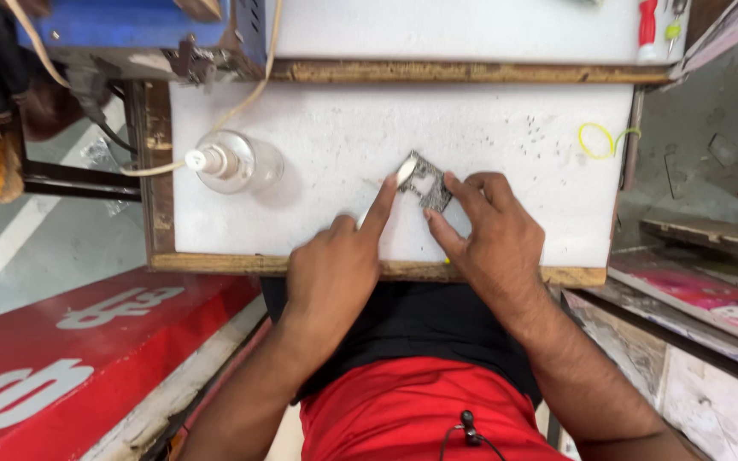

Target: The person unpacks small electronic components from a plastic bag, places them on a workbench, and then uses a toothbrush to scrub a circuit board. The person handles the components and the brush with both hands.

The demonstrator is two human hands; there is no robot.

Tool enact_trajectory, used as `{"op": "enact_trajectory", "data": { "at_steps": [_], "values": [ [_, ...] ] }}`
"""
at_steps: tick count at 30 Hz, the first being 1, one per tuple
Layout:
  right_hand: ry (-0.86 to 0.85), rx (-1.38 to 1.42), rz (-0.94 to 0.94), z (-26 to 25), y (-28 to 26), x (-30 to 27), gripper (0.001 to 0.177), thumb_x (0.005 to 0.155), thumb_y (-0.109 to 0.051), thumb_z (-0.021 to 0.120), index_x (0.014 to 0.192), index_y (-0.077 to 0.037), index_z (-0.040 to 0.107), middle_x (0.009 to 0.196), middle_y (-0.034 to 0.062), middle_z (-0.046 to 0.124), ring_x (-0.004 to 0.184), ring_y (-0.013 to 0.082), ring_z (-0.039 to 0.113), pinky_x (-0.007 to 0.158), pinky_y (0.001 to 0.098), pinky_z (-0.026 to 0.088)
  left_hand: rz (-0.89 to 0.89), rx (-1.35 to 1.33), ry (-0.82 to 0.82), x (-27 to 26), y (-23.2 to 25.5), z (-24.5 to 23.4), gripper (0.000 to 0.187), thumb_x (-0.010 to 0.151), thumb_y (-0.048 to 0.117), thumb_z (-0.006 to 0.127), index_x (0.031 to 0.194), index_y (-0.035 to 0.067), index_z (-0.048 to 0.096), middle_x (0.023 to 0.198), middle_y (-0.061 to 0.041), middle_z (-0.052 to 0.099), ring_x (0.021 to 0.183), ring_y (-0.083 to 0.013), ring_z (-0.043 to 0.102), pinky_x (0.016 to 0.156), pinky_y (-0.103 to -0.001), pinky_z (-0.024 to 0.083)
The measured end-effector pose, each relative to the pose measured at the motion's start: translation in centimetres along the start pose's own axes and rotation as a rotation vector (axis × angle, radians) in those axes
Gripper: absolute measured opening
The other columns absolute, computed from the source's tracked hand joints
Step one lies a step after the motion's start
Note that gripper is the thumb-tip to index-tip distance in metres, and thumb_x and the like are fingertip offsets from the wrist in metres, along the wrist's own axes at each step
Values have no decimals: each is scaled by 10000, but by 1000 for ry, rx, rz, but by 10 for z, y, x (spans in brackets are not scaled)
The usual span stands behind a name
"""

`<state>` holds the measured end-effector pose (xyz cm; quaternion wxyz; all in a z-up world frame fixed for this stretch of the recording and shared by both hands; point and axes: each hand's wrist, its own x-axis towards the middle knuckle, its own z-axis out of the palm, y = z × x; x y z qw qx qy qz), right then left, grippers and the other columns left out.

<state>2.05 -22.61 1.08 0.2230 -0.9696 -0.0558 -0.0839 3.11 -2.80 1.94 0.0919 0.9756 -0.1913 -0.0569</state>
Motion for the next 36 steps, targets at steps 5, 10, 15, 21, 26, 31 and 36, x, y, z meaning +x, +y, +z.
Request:
{"op": "enact_trajectory", "data": {
  "at_steps": [5,10,15,21,26,31,36],
  "values": [
    [-18,-2,14,2,1,-4,463,876,-310,868,1258,-82,740,1092,56,651,772,190,677,621,336,562,-9,-18,-22,-17,3,6,814,859,100,639,1607,256,357,728,-72,610,536,-226,660,424,-385,553],
    [-14,-24,-4,4,0,-4,463,881,-307,862,1261,-77,735,1089,63,648,792,196,682,625,329,567,-23,20,26,-7,3,-7,782,897,115,637,1610,275,357,748,-60,618,542,-238,660,447,-390,553],
    [-15,-2,7,2,1,-4,455,875,-310,867,1244,-80,733,1086,56,652,791,199,683,630,342,562,-45,-59,-70,-17,5,-5,791,878,159,659,1599,269,354,725,-90,617,539,-252,669,436,-410,553],
    [10,1,0,2,-1,-2,460,864,-300,865,1245,-79,733,1075,59,650,782,199,684,625,332,565,-36,-41,-45,-6,2,5,815,883,122,680,1618,258,355,759,-91,626,571,-258,680,453,-413,563],
    [-18,31,24,-1,0,0,467,856,-302,867,1247,-84,734,1060,53,652,764,185,684,611,326,566,-67,-51,-92,-11,9,-18,822,837,162,697,1586,269,376,732,-98,624,541,-271,672,445,-433,561],
    [8,31,5,1,2,0,469,860,-311,867,1248,-86,729,1083,60,654,808,206,687,653,339,573,-6,-24,81,-6,9,-10,809,859,82,669,1604,247,401,753,-81,622,573,-261,664,478,-416,566],
    [24,41,-20,-3,0,-3,498,806,-343,894,1198,-89,721,1076,81,635,862,233,685,673,347,574,-116,-187,-255,-28,-2,-11,674,979,201,627,1597,205,359,751,-95,656,529,-246,683,456,-395,575]
  ]
}}
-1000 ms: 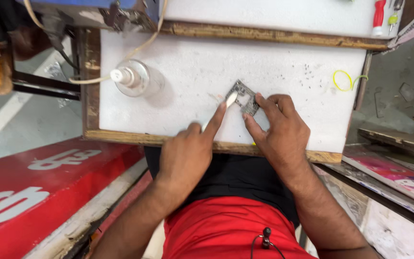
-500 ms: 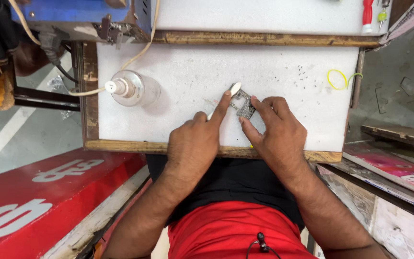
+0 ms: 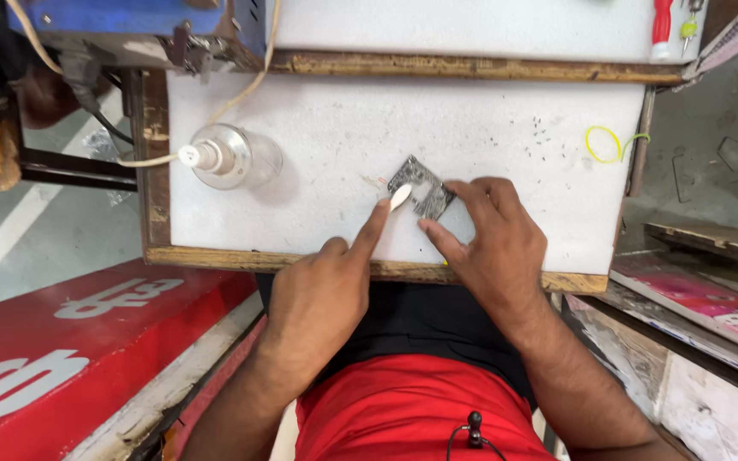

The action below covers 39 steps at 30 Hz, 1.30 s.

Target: The person unpacks small electronic components from a plastic bag, places them on a workbench, and then uses a toothbrush to scrub a circuit board. The person handles the components and the brush with both hands.

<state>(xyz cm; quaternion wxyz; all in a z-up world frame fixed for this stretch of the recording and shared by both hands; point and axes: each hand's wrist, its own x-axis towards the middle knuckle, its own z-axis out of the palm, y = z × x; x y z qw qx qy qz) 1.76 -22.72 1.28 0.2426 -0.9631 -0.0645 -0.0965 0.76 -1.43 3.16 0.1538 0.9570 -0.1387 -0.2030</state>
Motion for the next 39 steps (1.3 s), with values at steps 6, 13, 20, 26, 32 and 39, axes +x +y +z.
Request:
{"op": "enact_trajectory", "data": {
  "at_steps": [6,13,20,26,32,39],
  "values": [
    [-20,155,18,3,5,-4,435,822,-305,876,1148,-77,702,1108,90,709,696,176,664,585,307,559,81,-192,368,7,1,18,740,921,316,764,1529,88,409,1145,-191,641,720,-246,716,536,-349,607],
    [-37,306,50,6,15,-12,173,1014,-47,668,1186,-60,676,975,37,778,731,101,716,618,242,552,270,-168,363,46,17,13,795,848,297,805,1519,124,417,1344,-193,593,741,-251,749,577,-348,623],
    [119,195,-5,2,17,-13,435,911,-54,795,1300,-95,606,1210,125,697,1157,296,629,994,428,514,301,-267,463,47,3,7,692,986,181,724,1574,81,372,1195,-143,642,823,-253,728,671,-357,610],
    [-38,68,-131,-1,18,1,806,815,-235,895,1482,-60,479,1484,181,542,1451,435,397,1161,579,369,200,-223,391,13,-15,23,699,979,45,624,1616,100,342,951,-125,629,727,-254,679,644,-383,597],
    [-107,-93,-87,8,17,2,689,838,-350,911,1406,-94,616,1464,96,576,1445,367,415,1133,548,369,148,-37,213,-3,-17,18,669,982,129,677,1577,244,394,730,-70,576,495,-161,608,431,-323,563],
    [-89,-116,-88,13,21,-1,581,838,-369,904,1313,-99,708,1434,93,591,1411,350,430,1113,532,375,109,83,162,1,9,10,743,917,148,666,1586,295,378,729,-86,593,489,-215,640,413,-380,552]
  ]
}}
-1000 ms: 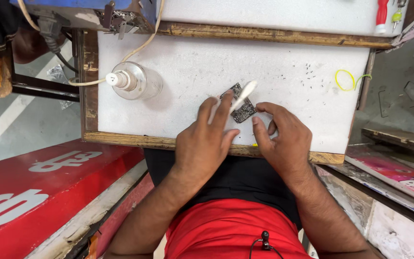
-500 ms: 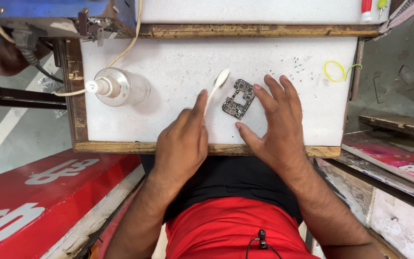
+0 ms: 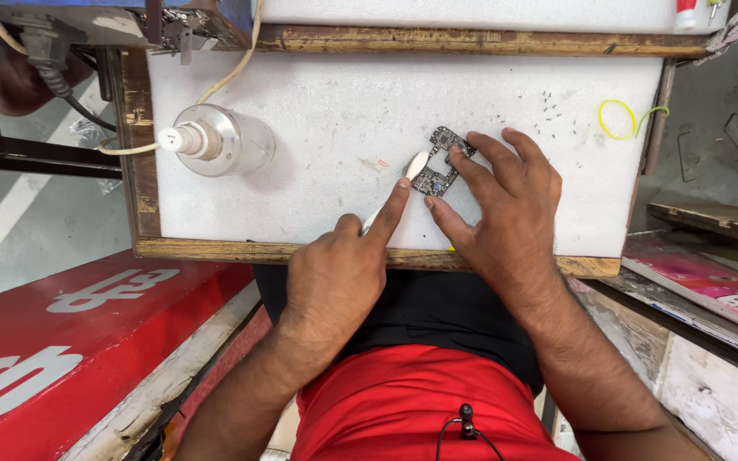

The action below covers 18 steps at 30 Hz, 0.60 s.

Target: The person unpacks small electronic components from a plastic bag, places them on a workbench, and then uses a toothbrush to scrub a circuit board. The person handles the components and the brush with both hands.

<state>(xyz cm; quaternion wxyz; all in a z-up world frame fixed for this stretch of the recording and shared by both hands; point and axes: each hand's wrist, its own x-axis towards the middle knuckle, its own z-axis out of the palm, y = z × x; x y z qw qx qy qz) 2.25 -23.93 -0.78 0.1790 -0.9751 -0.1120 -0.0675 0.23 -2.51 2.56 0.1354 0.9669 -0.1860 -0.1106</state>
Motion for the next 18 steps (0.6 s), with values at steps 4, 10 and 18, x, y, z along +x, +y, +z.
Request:
{"op": "enact_trajectory", "data": {
  "at_steps": [4,10,18],
  "values": [
    [30,15,-24,-5,-2,5,581,850,-341,894,1338,-91,702,1427,72,618,1411,337,462,1108,511,383,-41,-24,-14,-4,13,-8,794,856,128,657,1584,285,378,699,-99,599,472,-250,652,410,-423,559],
    [34,13,-27,-6,-4,0,575,854,-329,884,1339,-84,698,1421,78,625,1395,330,475,1102,503,383,-91,-29,-24,-6,22,4,797,870,107,646,1600,236,353,650,-88,618,447,-252,640,394,-413,551],
    [52,-23,-33,-4,-5,4,570,854,-343,897,1329,-95,703,1409,78,621,1354,326,499,1098,500,396,-88,-9,20,-14,26,7,799,854,112,652,1595,186,363,656,-83,624,439,-231,629,390,-382,543]
  ]
}}
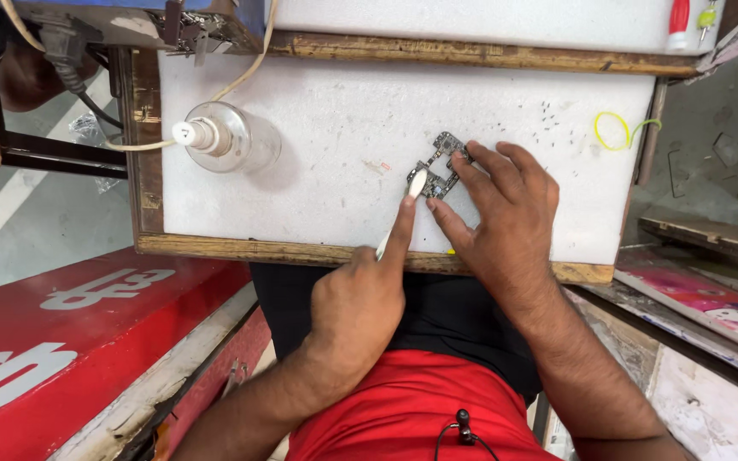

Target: The person unpacks small electronic components from a plastic bag, places them on a workbench, and then uses a toothbrush to scrub a circuit board. The person handles the components and the brush with both hands.

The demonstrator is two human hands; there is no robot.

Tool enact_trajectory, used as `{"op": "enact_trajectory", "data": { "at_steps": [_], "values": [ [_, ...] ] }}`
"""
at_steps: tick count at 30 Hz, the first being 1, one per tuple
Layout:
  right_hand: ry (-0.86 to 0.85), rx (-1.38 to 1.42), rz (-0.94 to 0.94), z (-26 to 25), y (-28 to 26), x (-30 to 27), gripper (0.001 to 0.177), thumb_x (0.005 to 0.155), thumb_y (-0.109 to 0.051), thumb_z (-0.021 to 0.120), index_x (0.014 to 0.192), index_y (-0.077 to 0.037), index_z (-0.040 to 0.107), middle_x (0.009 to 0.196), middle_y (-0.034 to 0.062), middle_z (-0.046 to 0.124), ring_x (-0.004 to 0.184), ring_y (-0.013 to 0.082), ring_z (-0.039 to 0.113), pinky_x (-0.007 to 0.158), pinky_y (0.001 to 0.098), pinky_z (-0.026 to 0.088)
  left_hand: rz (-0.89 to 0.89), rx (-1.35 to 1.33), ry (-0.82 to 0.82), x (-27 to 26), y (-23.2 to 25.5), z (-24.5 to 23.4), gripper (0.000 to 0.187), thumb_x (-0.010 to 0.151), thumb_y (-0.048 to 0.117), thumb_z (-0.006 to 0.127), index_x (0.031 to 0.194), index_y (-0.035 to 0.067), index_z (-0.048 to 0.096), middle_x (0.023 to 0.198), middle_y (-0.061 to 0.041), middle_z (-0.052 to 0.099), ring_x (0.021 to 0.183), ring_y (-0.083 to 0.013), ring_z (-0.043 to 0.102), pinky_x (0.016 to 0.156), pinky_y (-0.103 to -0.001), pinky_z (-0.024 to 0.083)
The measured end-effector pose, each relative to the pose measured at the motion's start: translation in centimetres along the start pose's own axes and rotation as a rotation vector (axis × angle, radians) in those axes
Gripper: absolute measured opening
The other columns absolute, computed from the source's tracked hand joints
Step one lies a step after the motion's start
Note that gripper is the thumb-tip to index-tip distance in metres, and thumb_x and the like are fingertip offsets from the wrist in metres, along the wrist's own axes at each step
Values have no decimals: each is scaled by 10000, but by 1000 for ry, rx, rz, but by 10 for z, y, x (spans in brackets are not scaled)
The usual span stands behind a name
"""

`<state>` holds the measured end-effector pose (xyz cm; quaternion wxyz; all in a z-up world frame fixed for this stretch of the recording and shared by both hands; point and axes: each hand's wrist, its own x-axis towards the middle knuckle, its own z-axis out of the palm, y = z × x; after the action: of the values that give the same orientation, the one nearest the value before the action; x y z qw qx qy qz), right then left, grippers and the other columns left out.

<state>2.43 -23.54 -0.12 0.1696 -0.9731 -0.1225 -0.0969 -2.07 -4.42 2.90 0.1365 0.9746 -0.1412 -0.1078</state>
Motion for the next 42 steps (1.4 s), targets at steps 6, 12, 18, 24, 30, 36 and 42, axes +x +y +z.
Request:
{"op": "enact_trajectory", "data": {
  "at_steps": [6,12,18,24,30,36,42],
  "values": [
    [47,91,31,-2,0,-2,618,784,-388,941,1263,-94,683,1277,92,636,1241,302,537,1053,488,429,-72,-77,3,3,-26,-22,607,1011,128,602,1586,104,407,660,-71,607,437,-184,601,386,-340,532],
    [38,50,14,-4,-2,-4,676,796,-380,937,1341,-73,680,1189,136,593,1125,327,510,999,494,426,-39,-1,463,23,-60,1,539,956,151,689,1469,83,539,942,-95,642,765,-247,642,637,-358,555],
    [-5,15,127,-4,-10,1,678,842,-448,907,1354,-74,666,1168,135,545,1100,327,466,964,498,389,-35,-189,962,9,-94,-11,576,987,56,770,1454,167,451,1174,-81,594,1073,-237,630,866,-390,572],
    [4,31,57,-11,-10,4,673,830,-349,901,1388,-59,663,1177,151,547,1120,345,456,958,507,373,102,-217,833,44,-122,-39,791,1044,211,829,1553,55,243,1438,-215,499,1310,-367,580,1113,-406,564],
    [22,155,161,-8,-1,0,611,831,-300,899,1343,-70,655,1186,159,567,1129,348,482,1001,495,404,78,-562,648,11,-93,-40,780,897,357,840,1477,135,370,1291,-138,651,1082,-253,688,934,-378,601],
    [87,444,214,-7,13,-6,457,975,-72,753,1397,-34,582,1318,161,584,1220,302,574,1062,371,521,356,-467,367,8,-60,-18,779,927,423,812,1530,174,387,1181,-146,631,1005,-247,688,823,-349,623],
    [264,954,284,5,32,-23,280,1104,44,581,1376,35,516,1307,154,611,1253,218,604,1176,332,484,210,-236,227,20,-36,-27,644,919,400,797,1457,155,539,1038,-109,653,828,-220,697,653,-349,609]
  ]
}}
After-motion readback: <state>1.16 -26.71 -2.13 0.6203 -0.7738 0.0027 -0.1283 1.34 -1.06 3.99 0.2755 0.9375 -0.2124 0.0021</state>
